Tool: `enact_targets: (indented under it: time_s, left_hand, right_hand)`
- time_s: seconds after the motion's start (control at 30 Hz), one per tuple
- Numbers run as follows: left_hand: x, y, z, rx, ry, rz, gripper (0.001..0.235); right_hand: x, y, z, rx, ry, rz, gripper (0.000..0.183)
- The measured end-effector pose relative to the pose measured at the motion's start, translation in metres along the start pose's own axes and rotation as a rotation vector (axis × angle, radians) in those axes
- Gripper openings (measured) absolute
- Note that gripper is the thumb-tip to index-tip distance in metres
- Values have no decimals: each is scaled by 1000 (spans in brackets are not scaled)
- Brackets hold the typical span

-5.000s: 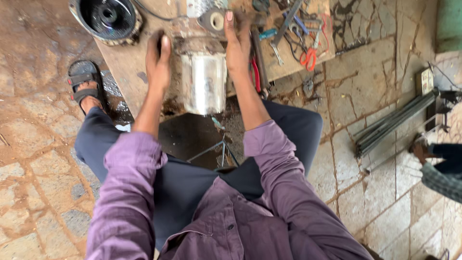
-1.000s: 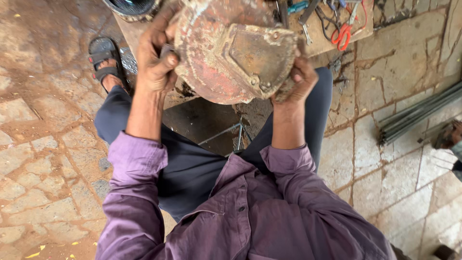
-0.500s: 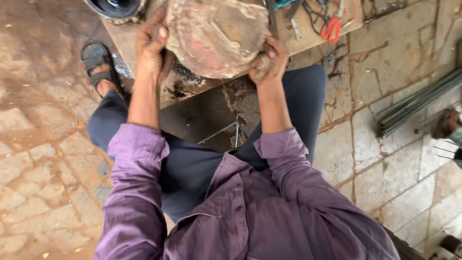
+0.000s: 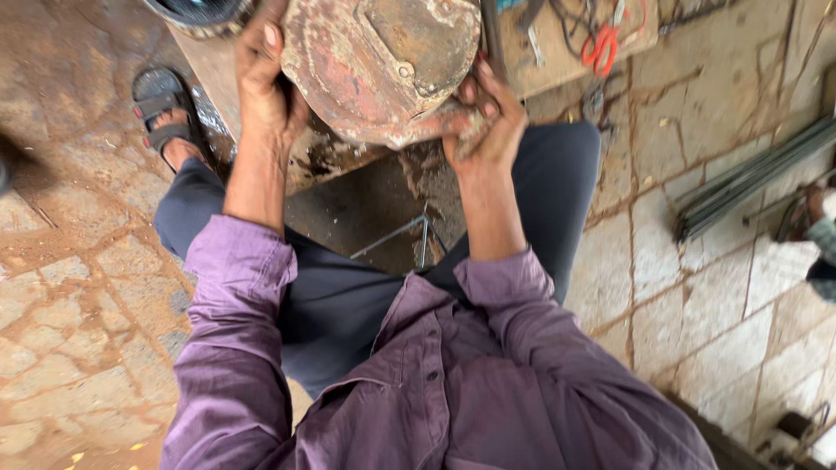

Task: The person disassembles a pump motor by hand and with a hammer, removes the internal stator, and applies a substance to the coils with a small brush.

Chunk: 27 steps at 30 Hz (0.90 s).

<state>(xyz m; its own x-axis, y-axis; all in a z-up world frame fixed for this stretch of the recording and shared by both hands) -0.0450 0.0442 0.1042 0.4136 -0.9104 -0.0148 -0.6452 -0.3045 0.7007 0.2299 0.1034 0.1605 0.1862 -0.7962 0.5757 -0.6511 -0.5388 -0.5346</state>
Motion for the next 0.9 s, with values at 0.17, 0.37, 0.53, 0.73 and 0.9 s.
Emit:
enact_targets:
  time_s: [0.17, 0.37, 0.53, 0.73, 0.9]
  left_hand:
    - [-7, -21, -14, 185, -60, 204, 72]
    - [-23, -95, 23, 174, 128, 466, 75]
    - [-35, -77, 43, 3, 171, 250, 84]
    - [-9, -16, 79, -720, 294, 173, 87]
    - [-2, -31, 51, -940, 77, 70, 63]
  right_hand:
    - [33, -11, -36, -82, -159, 43, 28]
    - [22, -7, -54, -174, -89, 35, 29]
    - [-15, 9, -43, -66, 226, 17, 21]
    - [-186, 71, -17, 22, 99, 325, 18]
    - [-236, 26, 34, 151, 125, 439, 27]
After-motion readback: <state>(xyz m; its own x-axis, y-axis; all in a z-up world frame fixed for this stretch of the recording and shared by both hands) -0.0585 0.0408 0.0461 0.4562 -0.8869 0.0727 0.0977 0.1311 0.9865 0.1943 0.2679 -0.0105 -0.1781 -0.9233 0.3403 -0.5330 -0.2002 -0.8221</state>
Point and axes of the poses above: each hand's wrist, its own x-axis away from the middle knuckle, its own z-axis out of the back of the hand, y = z × x, the point moved 7 cm from there along -x, towards the middle knuckle, and after that the axes turned 6 degrees about -z, right-handed, at the moved point
